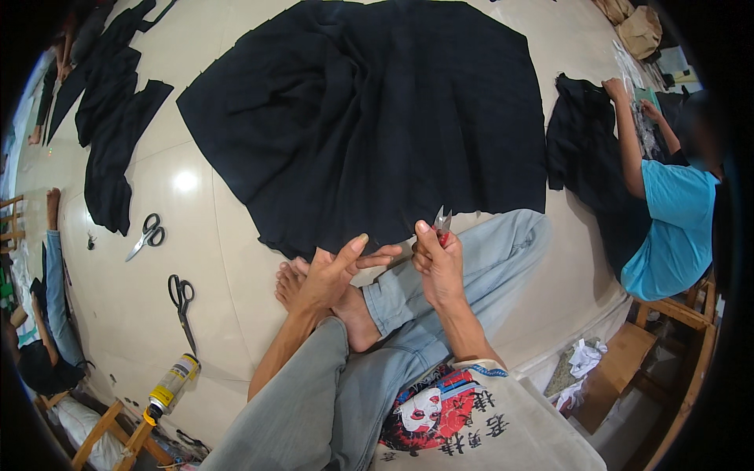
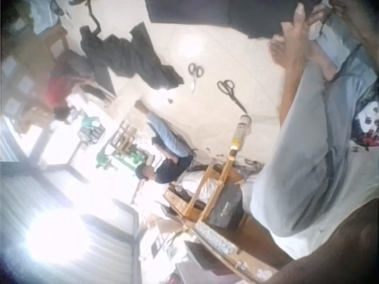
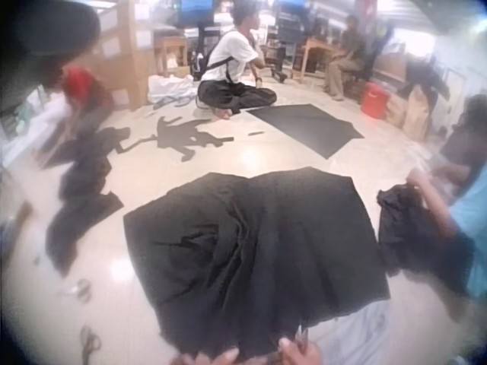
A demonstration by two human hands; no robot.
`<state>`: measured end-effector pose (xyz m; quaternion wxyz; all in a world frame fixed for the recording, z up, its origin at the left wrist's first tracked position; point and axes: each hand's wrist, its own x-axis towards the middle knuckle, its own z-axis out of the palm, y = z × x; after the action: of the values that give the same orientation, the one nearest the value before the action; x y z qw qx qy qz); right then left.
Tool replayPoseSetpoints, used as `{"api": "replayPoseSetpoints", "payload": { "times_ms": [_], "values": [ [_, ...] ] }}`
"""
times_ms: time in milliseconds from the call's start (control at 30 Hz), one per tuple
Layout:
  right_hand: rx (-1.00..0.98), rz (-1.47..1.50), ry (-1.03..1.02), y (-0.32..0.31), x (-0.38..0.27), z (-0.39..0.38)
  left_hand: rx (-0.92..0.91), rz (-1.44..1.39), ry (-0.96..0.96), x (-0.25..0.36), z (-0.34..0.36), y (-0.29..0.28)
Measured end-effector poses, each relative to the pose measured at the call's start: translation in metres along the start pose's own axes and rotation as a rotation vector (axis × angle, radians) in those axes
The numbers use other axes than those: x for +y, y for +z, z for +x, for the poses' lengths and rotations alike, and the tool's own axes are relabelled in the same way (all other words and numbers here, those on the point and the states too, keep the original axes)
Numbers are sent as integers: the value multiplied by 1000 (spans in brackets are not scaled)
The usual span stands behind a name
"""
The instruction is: The person sits on the floor and uses small scissors to trim the edges of a large black fabric piece. They repeatedly fold and unfold the fabric to align edges and continue trimming along the perimeter.
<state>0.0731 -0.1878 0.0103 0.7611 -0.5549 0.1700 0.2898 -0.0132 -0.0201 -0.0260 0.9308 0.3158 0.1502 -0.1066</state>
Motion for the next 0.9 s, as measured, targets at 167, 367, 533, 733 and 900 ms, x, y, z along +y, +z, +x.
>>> {"api": "replayPoseSetpoints", "payload": {
  "times_ms": [167, 367, 533, 733, 900],
  "values": [
    [-4, -6, -29, 0, 1, -11, -59, -82, 11, -13, 2, -8],
    [-190, -166, 195, -5, 11, -50, -84, -124, -56, -2, 2, 4],
    [-257, -171, 215, 5, 16, -46, -41, -85, -159, -3, 0, 3],
    [-232, -121, 229, 11, 11, -42, 3, -159, -28, -19, 2, -7],
    [-222, -78, 205, 7, 18, -40, -42, -70, -36, 0, 0, 12]
  ]
}}
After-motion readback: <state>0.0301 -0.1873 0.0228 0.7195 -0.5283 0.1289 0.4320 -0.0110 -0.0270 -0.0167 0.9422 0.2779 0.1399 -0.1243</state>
